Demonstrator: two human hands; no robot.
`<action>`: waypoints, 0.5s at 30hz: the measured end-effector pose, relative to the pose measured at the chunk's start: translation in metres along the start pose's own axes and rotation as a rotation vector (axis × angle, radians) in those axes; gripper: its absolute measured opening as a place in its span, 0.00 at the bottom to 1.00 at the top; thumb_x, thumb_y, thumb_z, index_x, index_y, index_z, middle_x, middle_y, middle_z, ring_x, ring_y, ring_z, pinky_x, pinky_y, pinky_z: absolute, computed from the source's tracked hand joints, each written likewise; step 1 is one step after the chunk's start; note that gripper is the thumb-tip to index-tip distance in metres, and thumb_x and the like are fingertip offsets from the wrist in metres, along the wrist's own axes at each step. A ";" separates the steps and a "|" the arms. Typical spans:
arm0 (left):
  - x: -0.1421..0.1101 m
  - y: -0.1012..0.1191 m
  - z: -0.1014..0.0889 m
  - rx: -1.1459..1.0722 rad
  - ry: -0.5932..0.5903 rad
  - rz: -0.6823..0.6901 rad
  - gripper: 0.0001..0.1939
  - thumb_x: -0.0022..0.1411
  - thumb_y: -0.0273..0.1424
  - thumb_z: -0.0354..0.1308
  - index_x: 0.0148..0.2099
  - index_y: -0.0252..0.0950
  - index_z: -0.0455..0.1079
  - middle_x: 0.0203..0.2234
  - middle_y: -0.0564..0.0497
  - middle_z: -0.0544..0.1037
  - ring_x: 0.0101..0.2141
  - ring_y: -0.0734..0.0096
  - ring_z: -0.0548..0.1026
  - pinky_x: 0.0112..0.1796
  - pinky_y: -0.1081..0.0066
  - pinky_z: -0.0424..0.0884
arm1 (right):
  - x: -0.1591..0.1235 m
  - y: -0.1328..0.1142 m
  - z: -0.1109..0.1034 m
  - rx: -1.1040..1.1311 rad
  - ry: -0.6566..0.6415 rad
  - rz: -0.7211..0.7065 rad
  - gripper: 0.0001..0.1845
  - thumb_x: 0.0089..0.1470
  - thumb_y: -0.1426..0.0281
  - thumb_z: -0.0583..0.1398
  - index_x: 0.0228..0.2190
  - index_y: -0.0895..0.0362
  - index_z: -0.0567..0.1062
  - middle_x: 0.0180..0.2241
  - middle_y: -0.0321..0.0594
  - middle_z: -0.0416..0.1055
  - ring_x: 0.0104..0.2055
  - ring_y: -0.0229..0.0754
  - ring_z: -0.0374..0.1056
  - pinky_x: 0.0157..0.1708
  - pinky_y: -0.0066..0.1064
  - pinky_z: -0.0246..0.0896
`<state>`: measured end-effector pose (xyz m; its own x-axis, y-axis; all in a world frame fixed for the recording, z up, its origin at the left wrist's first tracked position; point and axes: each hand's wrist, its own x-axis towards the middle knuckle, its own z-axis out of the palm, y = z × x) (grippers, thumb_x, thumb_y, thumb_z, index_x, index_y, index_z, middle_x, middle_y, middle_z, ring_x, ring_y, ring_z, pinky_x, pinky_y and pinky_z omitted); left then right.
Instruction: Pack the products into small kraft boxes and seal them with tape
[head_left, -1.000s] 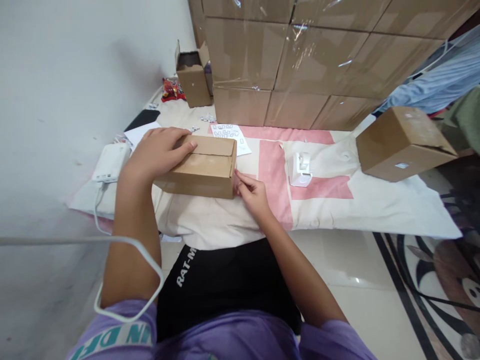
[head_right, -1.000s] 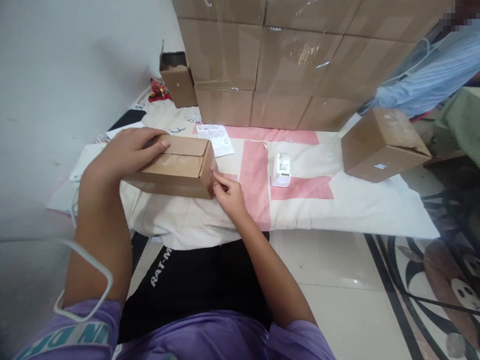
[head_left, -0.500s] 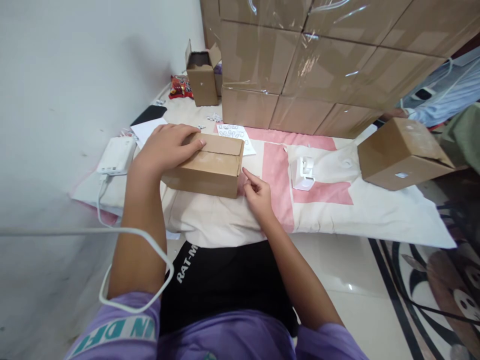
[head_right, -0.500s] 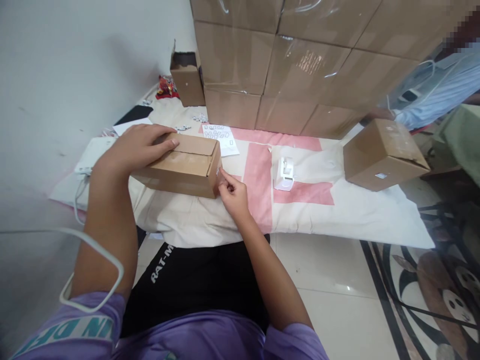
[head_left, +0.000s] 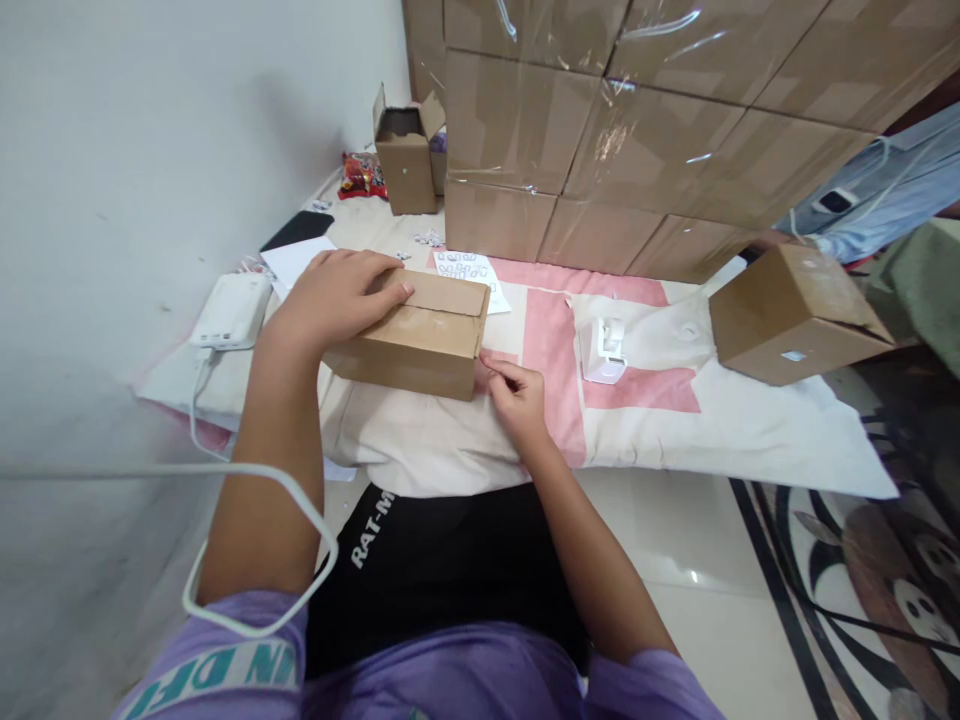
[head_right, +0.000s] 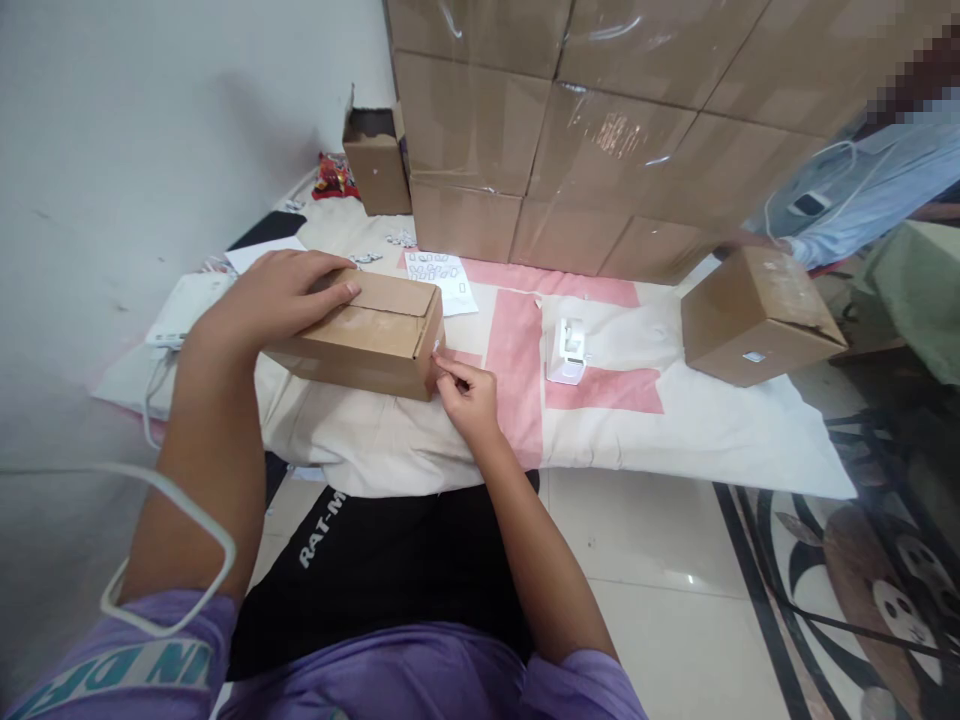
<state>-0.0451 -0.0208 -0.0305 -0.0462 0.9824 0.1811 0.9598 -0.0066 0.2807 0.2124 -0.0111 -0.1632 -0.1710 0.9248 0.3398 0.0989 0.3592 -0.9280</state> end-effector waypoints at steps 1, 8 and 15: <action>0.000 0.000 0.000 0.000 -0.003 0.001 0.28 0.66 0.52 0.45 0.59 0.48 0.73 0.57 0.50 0.77 0.59 0.45 0.70 0.60 0.48 0.61 | 0.000 -0.001 -0.001 -0.004 0.006 -0.006 0.16 0.51 0.67 0.59 0.36 0.57 0.86 0.32 0.43 0.81 0.31 0.41 0.73 0.32 0.33 0.69; -0.001 0.001 -0.001 0.006 0.003 0.015 0.28 0.66 0.51 0.44 0.58 0.47 0.73 0.56 0.49 0.78 0.58 0.45 0.70 0.59 0.48 0.62 | 0.004 -0.003 -0.002 0.037 -0.085 0.097 0.30 0.51 0.67 0.56 0.54 0.58 0.80 0.25 0.32 0.70 0.25 0.33 0.56 0.27 0.27 0.57; 0.001 -0.001 0.000 -0.001 -0.009 0.026 0.27 0.66 0.51 0.45 0.58 0.48 0.73 0.56 0.49 0.77 0.58 0.44 0.70 0.60 0.46 0.61 | 0.008 0.004 0.000 0.095 -0.147 0.098 0.35 0.50 0.68 0.56 0.59 0.62 0.74 0.22 0.27 0.58 0.25 0.32 0.53 0.30 0.27 0.56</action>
<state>-0.0460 -0.0199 -0.0308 -0.0183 0.9835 0.1799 0.9603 -0.0328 0.2769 0.2114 -0.0024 -0.1643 -0.3075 0.9240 0.2276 0.0302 0.2485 -0.9682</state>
